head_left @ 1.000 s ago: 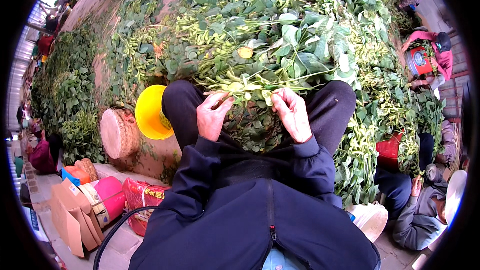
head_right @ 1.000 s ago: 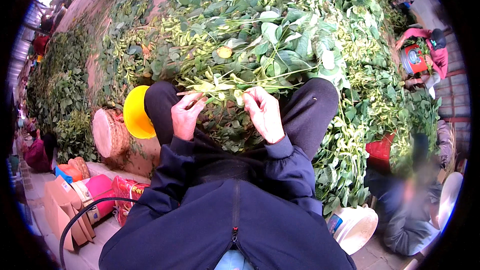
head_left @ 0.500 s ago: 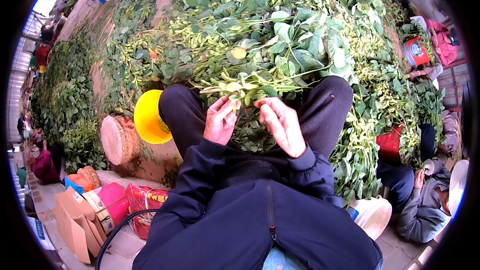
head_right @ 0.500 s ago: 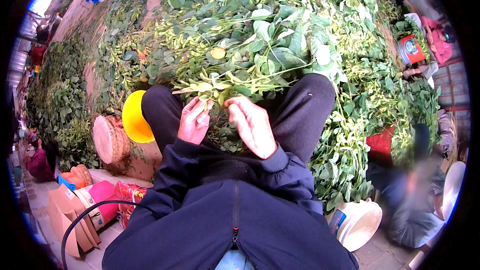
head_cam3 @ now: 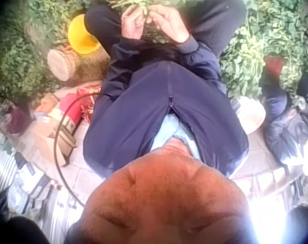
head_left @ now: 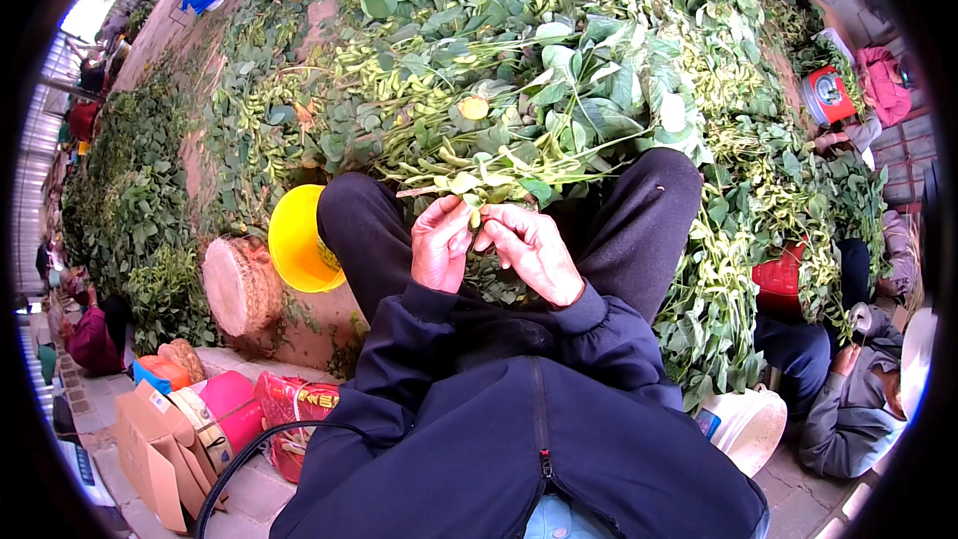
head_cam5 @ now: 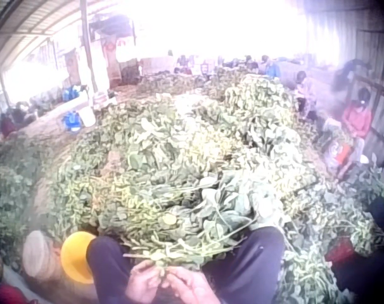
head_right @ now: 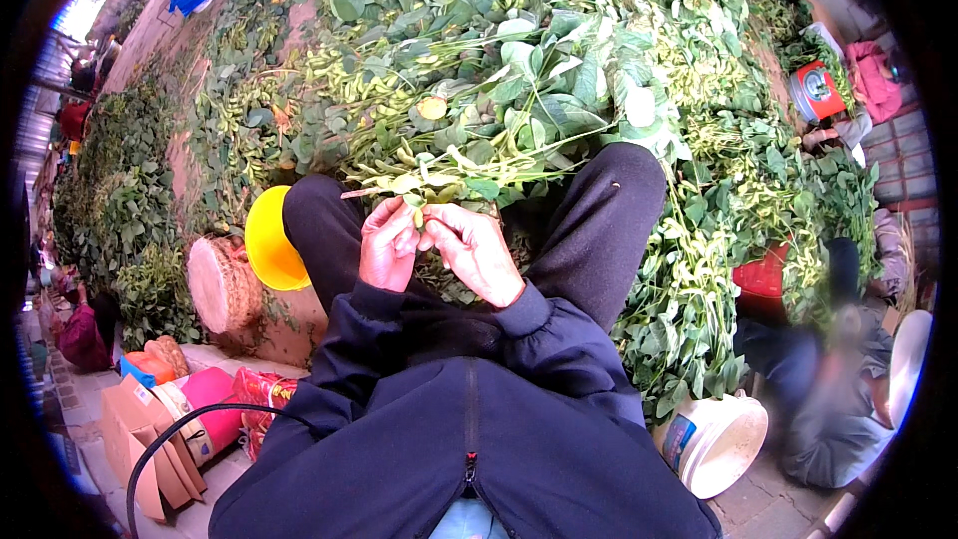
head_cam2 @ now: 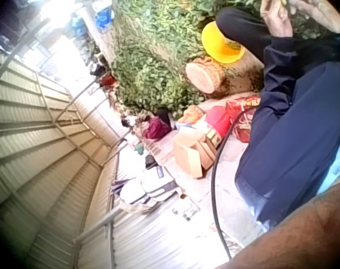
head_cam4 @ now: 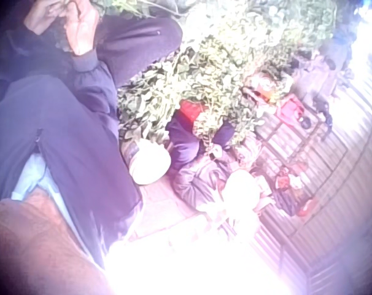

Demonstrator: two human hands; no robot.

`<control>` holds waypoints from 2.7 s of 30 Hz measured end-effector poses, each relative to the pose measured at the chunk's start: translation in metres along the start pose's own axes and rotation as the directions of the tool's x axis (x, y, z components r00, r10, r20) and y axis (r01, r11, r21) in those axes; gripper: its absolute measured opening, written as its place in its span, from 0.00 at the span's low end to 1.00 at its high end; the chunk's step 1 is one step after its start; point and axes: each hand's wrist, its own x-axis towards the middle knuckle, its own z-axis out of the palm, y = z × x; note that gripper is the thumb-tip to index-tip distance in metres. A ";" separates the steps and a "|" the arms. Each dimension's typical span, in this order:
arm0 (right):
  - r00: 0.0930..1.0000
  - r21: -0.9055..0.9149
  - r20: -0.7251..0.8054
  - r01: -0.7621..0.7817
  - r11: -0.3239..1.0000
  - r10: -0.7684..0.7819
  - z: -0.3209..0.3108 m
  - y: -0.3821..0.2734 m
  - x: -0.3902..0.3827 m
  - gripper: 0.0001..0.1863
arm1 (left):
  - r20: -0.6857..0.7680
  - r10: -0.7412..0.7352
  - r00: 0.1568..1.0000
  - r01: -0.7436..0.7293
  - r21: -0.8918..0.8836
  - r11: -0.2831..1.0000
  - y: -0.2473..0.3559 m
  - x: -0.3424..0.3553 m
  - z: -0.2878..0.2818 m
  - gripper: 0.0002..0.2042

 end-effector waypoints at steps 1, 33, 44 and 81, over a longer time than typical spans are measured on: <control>1.000 -0.008 0.000 0.008 1.000 -0.008 0.000 0.002 0.001 0.15 | -0.014 0.004 1.000 -0.004 0.009 1.000 0.000 0.000 0.000 0.05; 0.988 0.083 0.151 -0.036 0.996 0.023 0.006 -0.007 0.003 0.07 | 0.012 0.113 0.994 -0.108 0.396 0.912 0.028 -0.027 0.023 0.08; 0.998 0.132 0.035 -0.050 0.990 0.045 0.010 -0.003 0.002 0.11 | -0.103 0.122 0.987 -0.097 0.218 0.971 0.018 -0.026 0.010 0.07; 0.855 -0.613 -0.280 0.191 0.767 -0.437 -0.052 -0.021 0.053 0.11 | 0.147 -0.465 0.873 0.483 -0.136 0.865 0.000 -0.021 -0.014 0.18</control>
